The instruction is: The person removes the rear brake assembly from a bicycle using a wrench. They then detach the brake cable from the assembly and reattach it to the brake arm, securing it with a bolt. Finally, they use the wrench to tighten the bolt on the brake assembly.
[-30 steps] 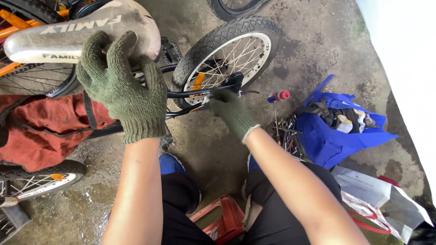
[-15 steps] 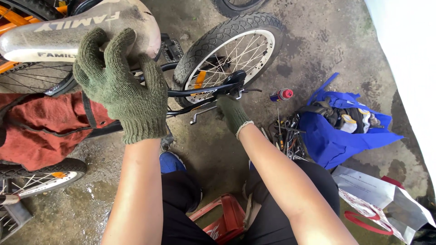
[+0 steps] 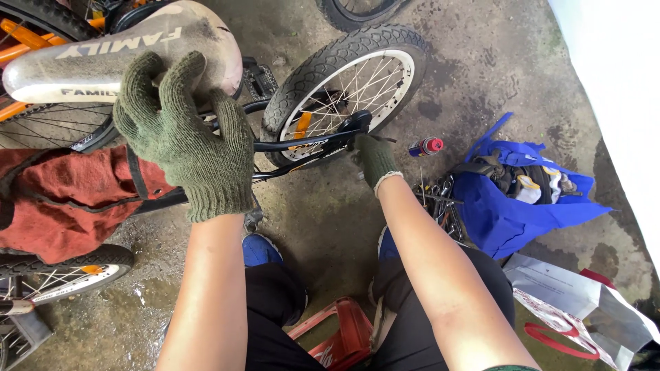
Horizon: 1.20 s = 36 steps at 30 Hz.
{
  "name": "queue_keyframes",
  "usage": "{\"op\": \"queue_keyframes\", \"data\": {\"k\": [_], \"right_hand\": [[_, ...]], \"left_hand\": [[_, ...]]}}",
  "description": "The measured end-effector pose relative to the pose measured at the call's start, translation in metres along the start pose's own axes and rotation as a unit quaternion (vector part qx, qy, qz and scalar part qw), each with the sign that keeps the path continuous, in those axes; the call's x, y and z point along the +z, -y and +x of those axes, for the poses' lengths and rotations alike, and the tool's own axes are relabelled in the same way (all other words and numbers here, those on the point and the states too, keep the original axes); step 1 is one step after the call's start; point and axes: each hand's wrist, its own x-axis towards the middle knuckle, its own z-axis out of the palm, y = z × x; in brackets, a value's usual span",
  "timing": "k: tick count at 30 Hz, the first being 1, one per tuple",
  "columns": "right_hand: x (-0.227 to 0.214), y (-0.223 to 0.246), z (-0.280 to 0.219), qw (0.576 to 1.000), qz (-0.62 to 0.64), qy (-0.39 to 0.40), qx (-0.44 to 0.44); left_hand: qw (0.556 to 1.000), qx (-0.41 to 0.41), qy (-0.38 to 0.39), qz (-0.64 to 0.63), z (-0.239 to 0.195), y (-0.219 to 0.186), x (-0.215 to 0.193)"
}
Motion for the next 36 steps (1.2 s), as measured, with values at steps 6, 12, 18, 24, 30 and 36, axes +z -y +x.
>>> {"op": "queue_keyframes", "data": {"k": [6, 12, 18, 24, 30, 36], "right_hand": [[-0.003, 0.002, 0.007, 1.000, -0.005, 0.005, -0.031], [0.004, 0.005, 0.008, 0.992, 0.103, -0.014, -0.073], [0.007, 0.032, -0.024, 0.986, 0.151, -0.075, -0.005], [-0.008, 0.012, -0.004, 0.963, 0.252, -0.094, -0.009], [-0.049, -0.041, 0.073, 0.932, -0.256, -0.095, -0.239], [-0.070, -0.042, 0.088, 0.720, -0.594, -0.099, -0.345]], "left_hand": [[1.000, 0.009, -0.014, 0.001, 0.001, -0.004, 0.000], [1.000, 0.017, -0.005, 0.008, 0.001, -0.001, 0.001], [1.000, 0.014, -0.010, 0.004, 0.000, -0.005, -0.001], [1.000, 0.026, -0.002, 0.011, 0.001, -0.005, -0.002], [1.000, 0.028, 0.002, 0.003, 0.002, -0.009, -0.003], [0.999, 0.022, 0.000, 0.030, -0.002, -0.003, 0.003]]}}
